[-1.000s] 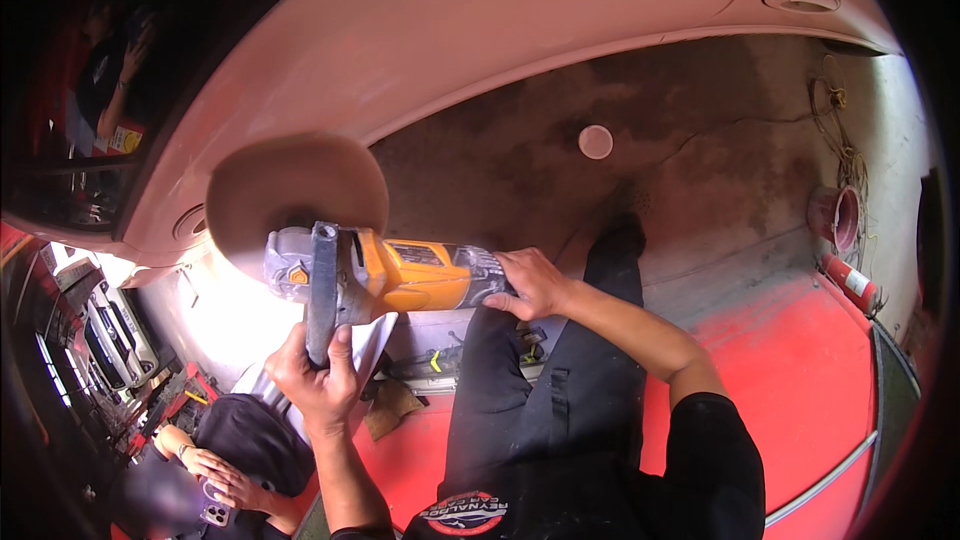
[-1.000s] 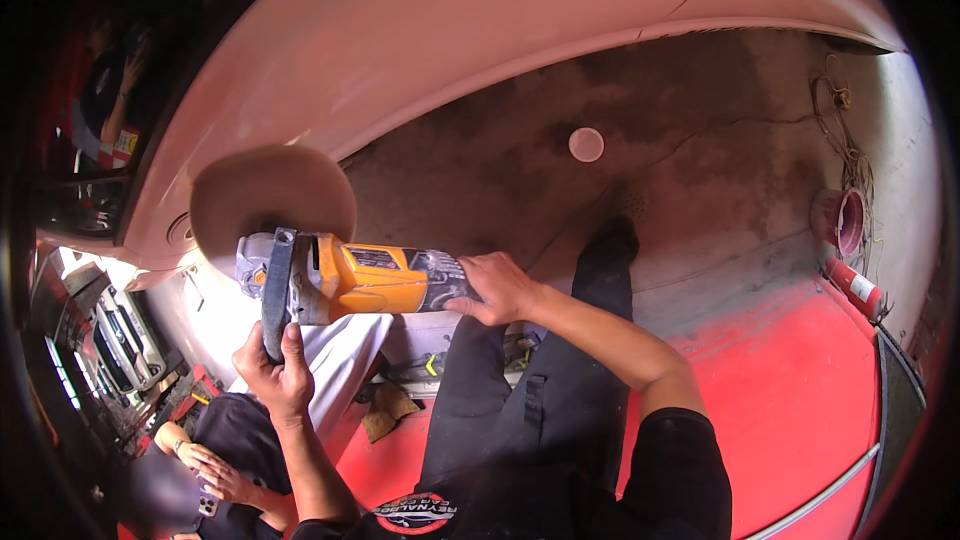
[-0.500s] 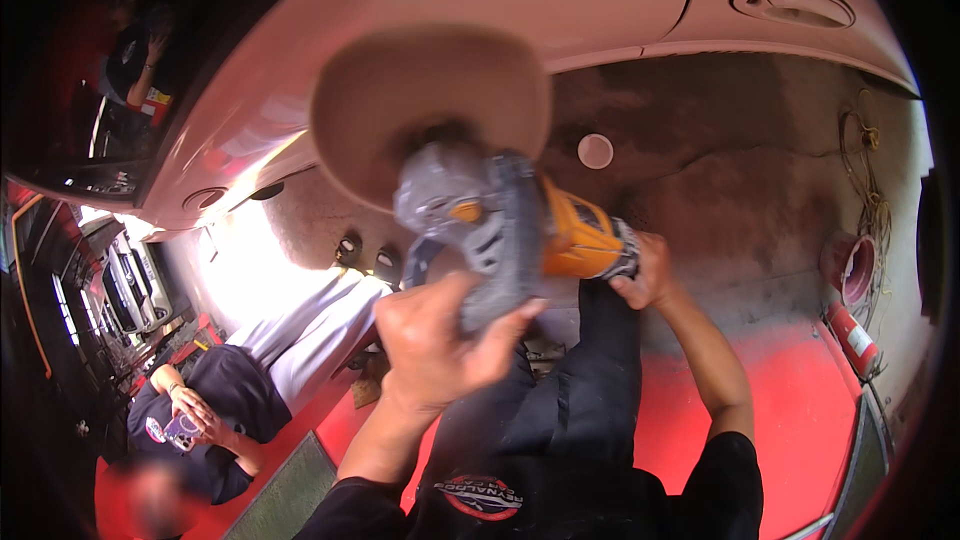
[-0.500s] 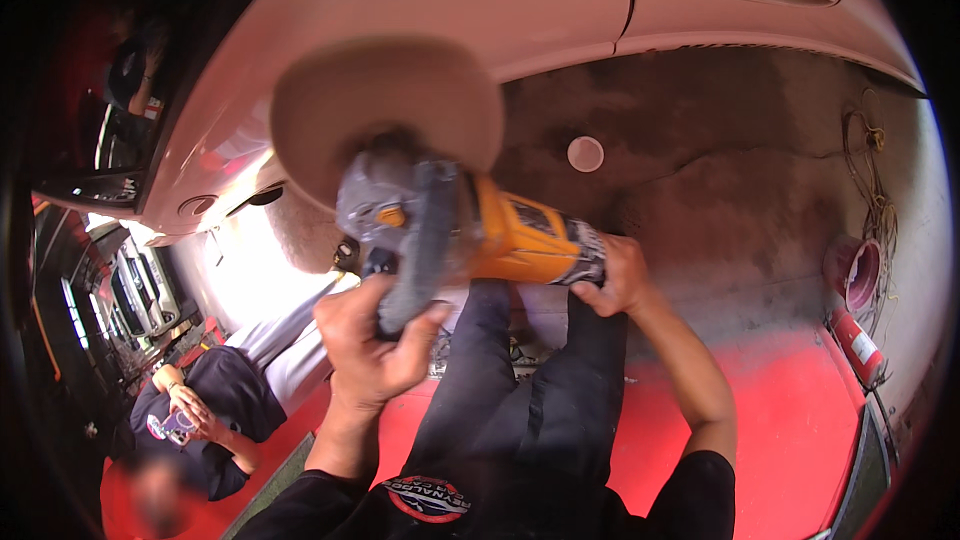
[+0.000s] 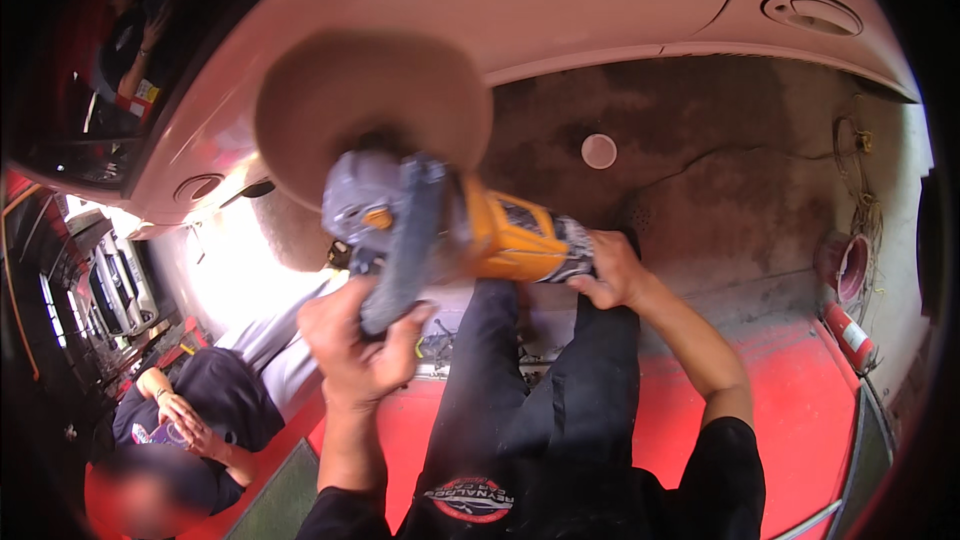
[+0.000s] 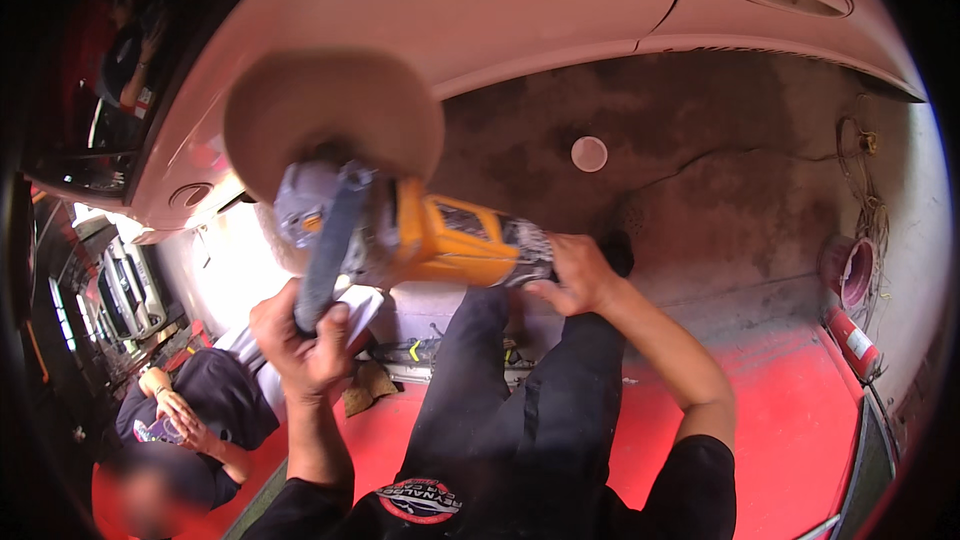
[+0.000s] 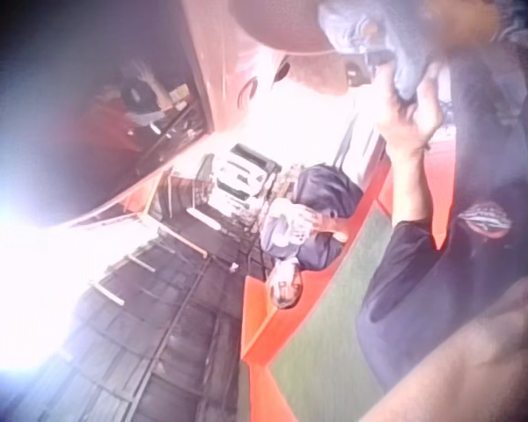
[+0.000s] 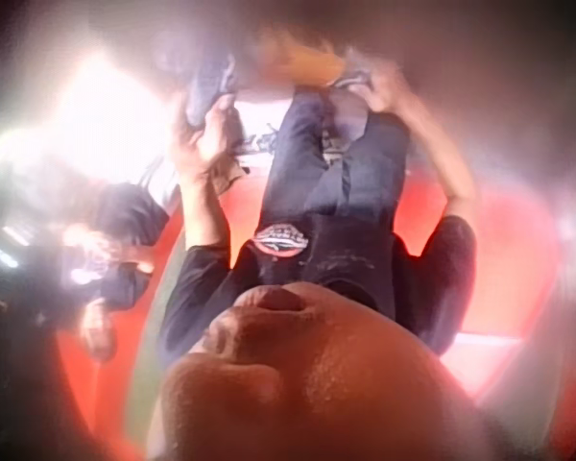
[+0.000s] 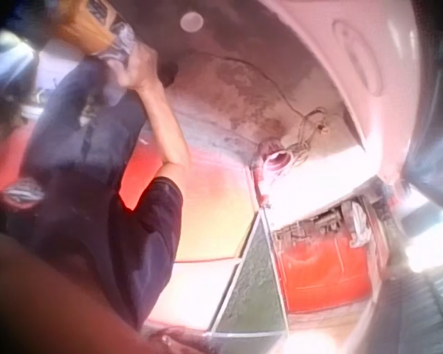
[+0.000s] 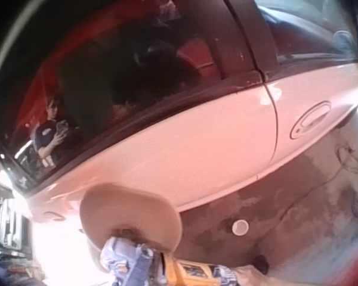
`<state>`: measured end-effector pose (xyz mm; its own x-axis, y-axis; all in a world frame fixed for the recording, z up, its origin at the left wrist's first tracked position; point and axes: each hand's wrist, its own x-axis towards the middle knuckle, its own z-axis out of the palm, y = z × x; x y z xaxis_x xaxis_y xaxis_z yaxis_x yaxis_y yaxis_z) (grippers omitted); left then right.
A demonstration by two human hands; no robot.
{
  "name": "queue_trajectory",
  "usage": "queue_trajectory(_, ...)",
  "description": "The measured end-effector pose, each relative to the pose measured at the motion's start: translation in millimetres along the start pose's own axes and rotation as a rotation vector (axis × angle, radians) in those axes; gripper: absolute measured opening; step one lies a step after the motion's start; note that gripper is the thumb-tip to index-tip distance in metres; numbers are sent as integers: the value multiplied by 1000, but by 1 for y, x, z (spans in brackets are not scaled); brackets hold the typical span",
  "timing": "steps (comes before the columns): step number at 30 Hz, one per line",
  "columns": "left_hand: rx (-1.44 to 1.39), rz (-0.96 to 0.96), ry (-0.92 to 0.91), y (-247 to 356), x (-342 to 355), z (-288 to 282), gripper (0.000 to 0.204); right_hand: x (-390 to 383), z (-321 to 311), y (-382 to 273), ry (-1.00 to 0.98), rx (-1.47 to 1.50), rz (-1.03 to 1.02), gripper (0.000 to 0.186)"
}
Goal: The person wipes the rear trunk area of a white car by hand, then uses a rotary polisher with a buffing pad to polish the surface. The person moves the polisher across the trunk lid in overlapping passes.
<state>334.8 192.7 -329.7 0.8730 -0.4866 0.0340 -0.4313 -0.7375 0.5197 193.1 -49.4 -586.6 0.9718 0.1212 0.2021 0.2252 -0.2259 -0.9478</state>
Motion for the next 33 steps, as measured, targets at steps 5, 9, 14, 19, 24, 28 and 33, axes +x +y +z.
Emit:
queue_trajectory(5, 46, -87, 116, -64, -29, -41, 42, 56, 55, -10, -56, -4, -15, 50)
queue_trajectory(9, 44, -101, 219, -94, -38, -56, 47, 85, 81, -14, -9, -26, -59, 60)
queue_trajectory(14, 5, -178, 177, -75, -31, -51, 49, 89, 98, -13, 202, -97, 65, 67)
queue_trajectory(19, 102, 99, 25, -10, 2, -19, 23, 56, 79, -4, 437, -65, 138, 66)
queue_trajectory(24, -13, 204, -136, 79, 42, 31, 31, -3, 35, 12, 550, 87, 350, 66)
queue_trajectory(28, -58, 363, -213, 113, 63, 64, 31, -35, 17, 25, 691, 328, 400, 68)
queue_trajectory(33, -85, 478, -110, 56, 65, 61, 33, -47, 23, 36, 589, 263, 318, 74)
